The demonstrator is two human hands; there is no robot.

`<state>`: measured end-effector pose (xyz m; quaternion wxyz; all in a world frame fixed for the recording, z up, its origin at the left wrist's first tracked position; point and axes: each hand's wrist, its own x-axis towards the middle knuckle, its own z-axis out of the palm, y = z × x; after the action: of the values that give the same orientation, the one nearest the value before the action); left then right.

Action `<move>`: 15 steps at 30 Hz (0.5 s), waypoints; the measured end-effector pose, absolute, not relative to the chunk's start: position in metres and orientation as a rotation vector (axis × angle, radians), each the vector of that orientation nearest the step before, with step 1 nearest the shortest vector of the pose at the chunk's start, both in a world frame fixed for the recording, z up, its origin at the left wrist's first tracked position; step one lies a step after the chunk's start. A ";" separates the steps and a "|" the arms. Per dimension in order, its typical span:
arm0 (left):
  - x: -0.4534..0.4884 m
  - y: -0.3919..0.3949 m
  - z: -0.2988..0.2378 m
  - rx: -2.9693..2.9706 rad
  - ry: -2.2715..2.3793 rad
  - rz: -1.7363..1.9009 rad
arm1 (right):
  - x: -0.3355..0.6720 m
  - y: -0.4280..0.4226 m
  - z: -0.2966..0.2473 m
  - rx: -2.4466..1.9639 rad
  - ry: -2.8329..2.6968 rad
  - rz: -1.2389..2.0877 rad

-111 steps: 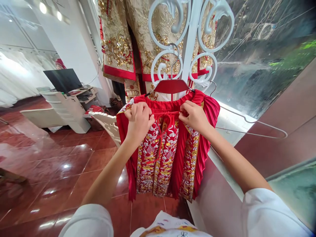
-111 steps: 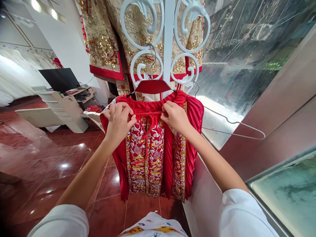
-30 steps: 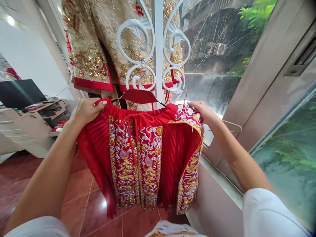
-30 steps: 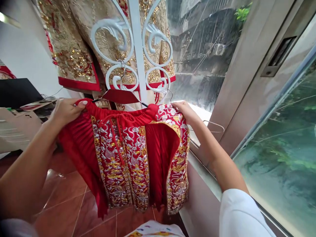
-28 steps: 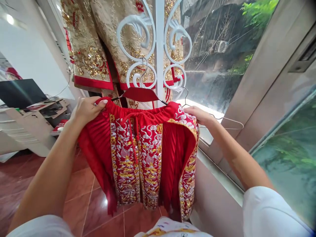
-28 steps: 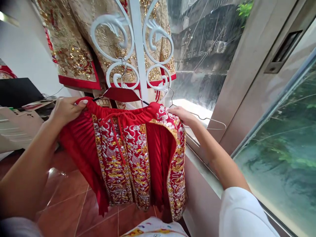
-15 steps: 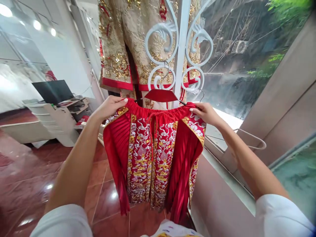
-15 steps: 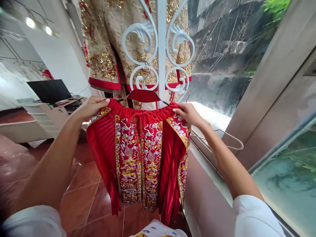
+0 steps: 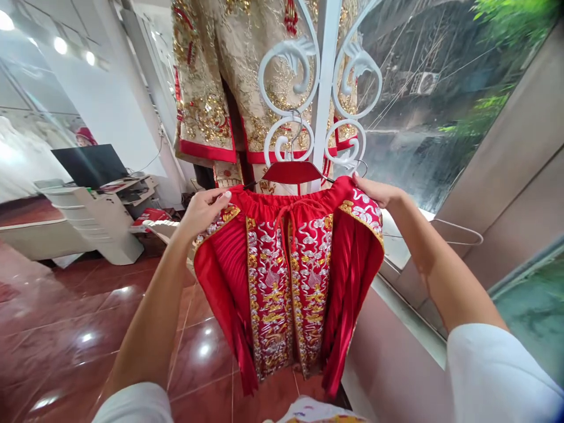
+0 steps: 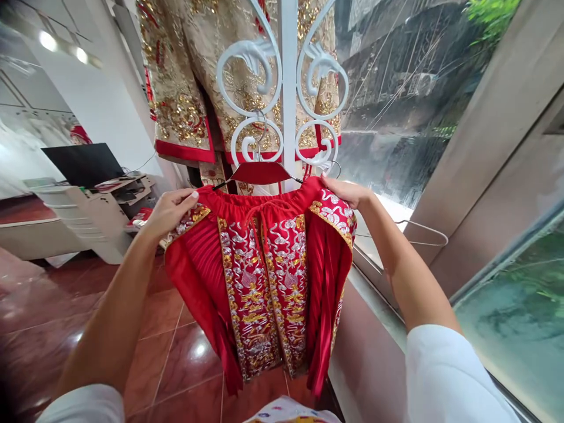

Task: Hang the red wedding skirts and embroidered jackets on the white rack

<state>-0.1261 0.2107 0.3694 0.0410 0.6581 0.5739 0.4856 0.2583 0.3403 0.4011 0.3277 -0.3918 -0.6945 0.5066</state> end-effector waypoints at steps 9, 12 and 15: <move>-0.137 0.213 0.356 2.101 1.733 1.479 | 0.256 0.313 0.371 -0.940 -1.794 0.352; -0.122 0.208 0.356 2.133 2.080 1.685 | 0.255 0.315 0.367 -0.906 -1.853 0.553; -0.109 0.203 0.360 2.061 2.339 1.901 | 0.257 0.327 0.367 -0.852 -1.919 1.038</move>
<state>-0.1092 0.2029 0.3600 -0.2523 0.5462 0.6199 0.5037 0.2570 0.3272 0.3667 0.3891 -0.3352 -0.7547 0.4082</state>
